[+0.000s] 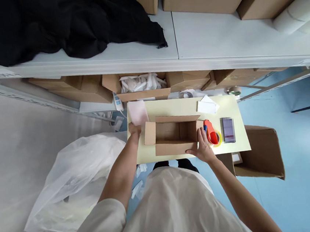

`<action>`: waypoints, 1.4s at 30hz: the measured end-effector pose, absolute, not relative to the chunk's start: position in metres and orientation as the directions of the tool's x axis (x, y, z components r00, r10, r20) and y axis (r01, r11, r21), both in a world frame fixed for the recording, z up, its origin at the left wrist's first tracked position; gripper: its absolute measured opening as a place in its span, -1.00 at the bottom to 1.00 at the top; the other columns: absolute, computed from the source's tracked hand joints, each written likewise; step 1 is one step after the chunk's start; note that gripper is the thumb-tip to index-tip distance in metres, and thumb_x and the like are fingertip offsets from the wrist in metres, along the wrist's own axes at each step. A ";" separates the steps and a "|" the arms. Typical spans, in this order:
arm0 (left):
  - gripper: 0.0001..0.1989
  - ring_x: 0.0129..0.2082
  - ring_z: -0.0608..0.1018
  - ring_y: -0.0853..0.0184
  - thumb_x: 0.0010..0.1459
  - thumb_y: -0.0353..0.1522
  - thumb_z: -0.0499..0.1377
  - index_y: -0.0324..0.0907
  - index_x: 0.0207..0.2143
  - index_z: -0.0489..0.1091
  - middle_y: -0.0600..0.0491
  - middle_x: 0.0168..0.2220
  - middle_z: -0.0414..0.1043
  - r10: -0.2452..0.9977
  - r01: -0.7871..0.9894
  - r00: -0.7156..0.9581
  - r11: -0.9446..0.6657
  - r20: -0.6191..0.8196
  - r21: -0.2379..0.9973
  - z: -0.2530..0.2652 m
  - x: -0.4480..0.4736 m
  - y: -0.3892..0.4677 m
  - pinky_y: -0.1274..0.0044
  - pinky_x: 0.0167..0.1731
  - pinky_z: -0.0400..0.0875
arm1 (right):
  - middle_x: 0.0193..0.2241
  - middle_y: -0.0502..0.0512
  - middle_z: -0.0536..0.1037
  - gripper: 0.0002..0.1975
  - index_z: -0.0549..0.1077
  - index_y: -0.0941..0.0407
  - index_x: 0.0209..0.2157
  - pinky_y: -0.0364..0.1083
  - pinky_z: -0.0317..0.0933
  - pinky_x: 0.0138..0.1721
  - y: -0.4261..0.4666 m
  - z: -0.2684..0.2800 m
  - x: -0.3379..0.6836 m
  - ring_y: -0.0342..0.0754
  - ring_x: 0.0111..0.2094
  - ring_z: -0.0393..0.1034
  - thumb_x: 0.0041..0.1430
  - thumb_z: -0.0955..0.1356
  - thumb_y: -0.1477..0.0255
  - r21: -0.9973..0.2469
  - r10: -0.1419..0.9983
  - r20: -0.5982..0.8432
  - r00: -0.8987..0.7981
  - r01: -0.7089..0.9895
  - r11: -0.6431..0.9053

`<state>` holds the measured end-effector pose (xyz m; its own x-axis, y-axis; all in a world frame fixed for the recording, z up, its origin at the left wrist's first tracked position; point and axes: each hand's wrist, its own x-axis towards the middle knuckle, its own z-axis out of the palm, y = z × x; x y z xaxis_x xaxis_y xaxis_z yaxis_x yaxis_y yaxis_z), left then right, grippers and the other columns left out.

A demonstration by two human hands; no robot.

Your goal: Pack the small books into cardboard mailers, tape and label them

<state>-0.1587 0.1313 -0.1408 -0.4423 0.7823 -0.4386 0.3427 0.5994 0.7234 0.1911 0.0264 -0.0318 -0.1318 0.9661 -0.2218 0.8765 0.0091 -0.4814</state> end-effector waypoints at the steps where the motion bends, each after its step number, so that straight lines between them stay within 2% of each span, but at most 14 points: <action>1: -0.51 -0.19 0.53 0.07 -0.12 -0.49 0.14 -0.38 -0.04 0.27 -0.30 -0.14 0.43 0.752 0.308 -0.484 0.625 -0.447 0.717 -0.136 -0.162 0.128 0.31 -0.29 0.43 | 0.33 0.36 -0.30 0.23 -0.39 0.20 0.31 0.22 -0.15 0.25 0.027 -0.031 0.191 0.27 0.33 -0.44 -0.13 0.39 -0.07 -0.485 0.966 -0.223 -0.130 0.874 0.006; 4: -0.58 -0.27 0.55 0.19 -0.14 -0.51 0.10 -0.34 -0.14 0.35 -0.16 -0.25 0.48 0.689 0.225 -0.589 0.642 -0.423 0.733 -0.117 -0.171 0.112 0.42 -0.32 0.44 | 0.33 0.36 -0.28 0.23 -0.38 0.20 0.31 0.23 -0.14 0.24 0.029 -0.031 0.190 0.27 0.33 -0.42 -0.12 0.39 -0.07 -0.503 0.970 -0.206 -0.129 0.864 0.008; 10: -0.60 -0.34 0.53 0.32 -0.15 -0.38 0.15 -0.24 -0.17 0.39 0.01 -0.30 0.46 0.699 0.159 -0.656 0.495 -0.283 0.855 -0.049 -0.204 0.069 0.51 -0.33 0.43 | 0.33 0.38 -0.28 0.22 -0.34 0.20 0.31 0.26 -0.12 0.22 0.031 -0.042 0.192 0.31 0.32 -0.39 -0.13 0.38 -0.09 -0.539 0.978 -0.150 -0.146 0.841 0.043; 13: -0.59 -0.42 0.48 0.40 -0.19 -0.31 0.22 -0.19 -0.20 0.37 0.06 -0.31 0.44 0.768 0.128 -0.625 0.277 -0.140 0.952 0.003 -0.219 0.061 0.58 -0.39 0.40 | 0.32 0.38 -0.25 0.23 -0.30 0.22 0.31 0.24 -0.12 0.23 0.033 -0.046 0.193 0.30 0.32 -0.38 -0.16 0.39 -0.08 -0.543 0.979 -0.147 -0.142 0.839 0.040; 15: -0.58 -0.45 0.45 0.44 -0.23 -0.28 0.28 -0.18 -0.24 0.37 0.08 -0.33 0.42 0.804 0.163 -0.593 0.169 -0.040 0.972 0.038 -0.218 0.064 0.62 -0.44 0.37 | 0.32 0.37 -0.21 0.23 -0.29 0.22 0.31 0.22 -0.13 0.23 0.034 -0.046 0.192 0.27 0.32 -0.36 -0.18 0.41 -0.07 -0.546 0.979 -0.148 -0.138 0.837 0.036; 19: -0.58 -0.49 0.43 0.44 -0.22 -0.27 0.29 -0.18 -0.23 0.37 0.09 -0.36 0.42 0.907 0.194 -0.420 0.117 -0.025 0.974 0.079 -0.180 0.080 0.64 -0.50 0.33 | 0.31 0.41 -0.14 0.27 -0.29 0.25 0.30 0.18 -0.16 0.25 0.032 -0.045 0.190 0.25 0.32 -0.33 -0.22 0.44 -0.05 -0.561 0.985 -0.142 -0.101 0.828 0.003; 22: -0.63 -0.49 0.44 0.43 -0.18 -0.31 0.27 -0.19 -0.24 0.39 0.10 -0.40 0.42 0.966 0.203 -0.240 0.148 -0.098 0.968 0.072 -0.133 0.091 0.62 -0.49 0.32 | 0.30 0.44 -0.13 0.26 -0.24 0.27 0.29 0.18 -0.16 0.25 0.030 -0.045 0.188 0.26 0.32 -0.32 -0.24 0.45 -0.05 -0.581 0.989 -0.119 -0.085 0.814 0.000; 25: -0.71 -0.48 0.45 0.41 -0.14 -0.38 0.22 -0.20 -0.27 0.41 0.10 -0.41 0.43 0.984 0.258 -0.108 0.164 -0.141 0.952 0.044 -0.093 0.098 0.60 -0.47 0.33 | 0.30 0.43 -0.15 0.23 -0.21 0.23 0.29 0.21 -0.14 0.24 0.028 -0.047 0.189 0.27 0.32 -0.31 -0.24 0.45 -0.04 -0.585 0.991 -0.105 -0.077 0.811 0.001; 31: -0.77 -0.30 0.51 0.32 -0.04 -0.43 0.15 -0.16 -0.26 0.43 0.07 -0.30 0.49 0.986 0.553 -0.068 0.163 -0.151 0.817 -0.004 -0.064 0.102 0.51 -0.26 0.39 | 0.31 0.39 -0.17 0.22 -0.24 0.14 0.30 0.23 -0.08 0.21 0.024 -0.049 0.190 0.28 0.32 -0.31 -0.22 0.46 -0.01 -0.558 0.993 -0.110 -0.046 0.829 -0.023; 34: -0.77 -0.26 0.53 0.30 0.00 -0.43 0.14 -0.14 -0.24 0.43 0.05 -0.26 0.50 0.982 0.607 -0.047 0.174 -0.184 0.775 -0.015 -0.060 0.102 0.49 -0.22 0.40 | 0.31 0.38 -0.18 0.21 -0.24 0.12 0.31 0.24 -0.08 0.20 0.023 -0.048 0.192 0.28 0.32 -0.32 -0.22 0.46 0.00 -0.559 0.991 -0.120 -0.061 0.829 -0.017; 39: -0.71 -0.10 0.51 0.17 0.00 -0.45 0.15 -0.17 -0.16 0.40 -0.07 -0.14 0.49 0.977 0.701 -0.003 0.156 -0.215 0.696 -0.016 -0.051 0.096 0.39 -0.07 0.35 | 0.31 0.38 -0.24 0.20 -0.21 0.11 0.31 0.23 -0.05 0.19 0.025 -0.045 0.195 0.27 0.32 -0.34 -0.23 0.47 0.01 -0.550 0.987 -0.143 -0.078 0.835 -0.014; 42: -0.51 0.14 0.33 0.07 -0.06 -0.42 0.21 -0.19 0.00 0.32 -0.17 0.06 0.36 0.984 0.753 0.061 0.064 -0.166 0.654 -0.005 -0.050 0.079 0.31 0.12 0.17 | 0.32 0.37 -0.31 0.20 -0.19 0.09 0.30 0.22 -0.03 0.18 0.027 -0.043 0.195 0.26 0.33 -0.38 -0.25 0.47 0.00 -0.556 0.982 -0.182 -0.057 0.829 -0.055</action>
